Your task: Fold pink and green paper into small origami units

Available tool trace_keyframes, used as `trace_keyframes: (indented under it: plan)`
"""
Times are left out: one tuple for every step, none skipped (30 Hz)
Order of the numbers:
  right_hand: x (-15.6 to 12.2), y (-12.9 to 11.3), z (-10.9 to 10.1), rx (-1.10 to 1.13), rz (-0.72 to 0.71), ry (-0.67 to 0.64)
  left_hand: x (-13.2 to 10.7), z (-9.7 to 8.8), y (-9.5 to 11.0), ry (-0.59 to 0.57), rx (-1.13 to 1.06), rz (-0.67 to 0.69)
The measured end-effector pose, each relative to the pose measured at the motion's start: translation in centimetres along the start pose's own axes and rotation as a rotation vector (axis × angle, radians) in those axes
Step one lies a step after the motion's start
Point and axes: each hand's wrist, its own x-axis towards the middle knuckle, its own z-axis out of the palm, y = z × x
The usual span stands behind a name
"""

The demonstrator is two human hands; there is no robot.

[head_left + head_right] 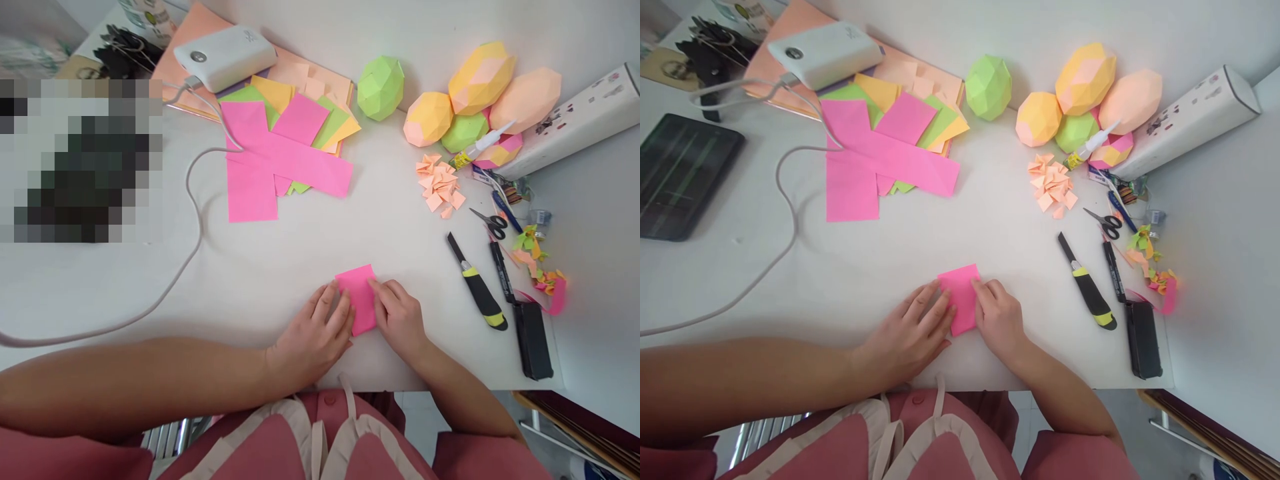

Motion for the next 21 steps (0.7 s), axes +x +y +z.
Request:
trace_keyframes:
  plan:
    - [0.01,-0.02,-0.01,0.000,-0.001,0.000,0.01,-0.03,0.01,0.005,0.000,0.001]
    - [0.03,-0.03,-0.02,0.001,-0.001,-0.003,0.03,-0.06,0.01,0.008,-0.001,0.002]
    - [0.04,-0.04,-0.02,0.001,-0.001,-0.005,0.06,-0.09,0.01,0.008,-0.003,0.002]
    - [0.05,-0.05,-0.03,0.000,-0.001,-0.006,0.09,-0.12,0.00,0.008,-0.005,0.003]
    - [0.06,-0.05,-0.02,0.000,-0.002,-0.005,0.13,-0.14,-0.02,0.006,-0.006,0.004]
    - [0.07,-0.06,-0.02,0.000,-0.003,-0.004,0.16,-0.16,-0.04,0.002,-0.007,0.005]
    - [0.08,-0.06,-0.01,0.000,-0.005,-0.003,0.19,-0.18,-0.06,0.002,-0.006,0.004]
    - [0.08,-0.05,0.00,0.002,-0.007,-0.002,0.21,-0.20,-0.09,0.001,-0.004,0.002]
    - [0.07,-0.05,0.01,0.004,-0.008,0.000,0.22,-0.22,-0.10,-0.002,-0.003,0.000]
    - [0.06,-0.05,0.02,0.005,-0.007,0.000,0.23,-0.23,-0.12,-0.006,-0.003,-0.002]
    - [0.04,-0.05,0.04,0.005,-0.007,0.001,0.24,-0.24,-0.13,-0.008,-0.004,-0.004]
    - [0.01,-0.05,0.05,0.003,-0.005,0.001,0.24,-0.25,-0.15,-0.007,-0.007,-0.004]
    - [-0.01,-0.04,0.06,0.001,-0.003,0.001,0.24,-0.25,-0.16,-0.005,-0.011,-0.004]
    - [-0.03,-0.04,0.07,0.001,-0.001,0.001,0.25,-0.25,-0.17,-0.002,-0.016,-0.002]
    - [-0.05,-0.04,0.07,0.002,-0.001,0.001,0.25,-0.25,-0.18,0.002,-0.019,-0.002]
    - [-0.05,-0.03,0.07,0.005,-0.003,0.003,0.26,-0.25,-0.19,0.003,-0.021,-0.001]
    - [-0.05,-0.03,0.07,0.007,-0.006,0.006,0.26,-0.25,-0.20,0.003,-0.021,0.000]
    - [-0.03,-0.03,0.06,0.009,-0.010,0.009,0.27,-0.26,-0.20,0.002,-0.021,0.002]
    - [-0.01,-0.03,0.04,0.010,-0.014,0.011,0.27,-0.28,-0.21,0.003,-0.020,0.004]
    - [0.02,-0.03,0.03,0.010,-0.015,0.010,0.28,-0.30,-0.21,0.006,-0.019,0.005]
    - [0.04,-0.04,0.01,0.010,-0.015,0.009,0.28,-0.33,-0.20,0.008,-0.017,0.006]
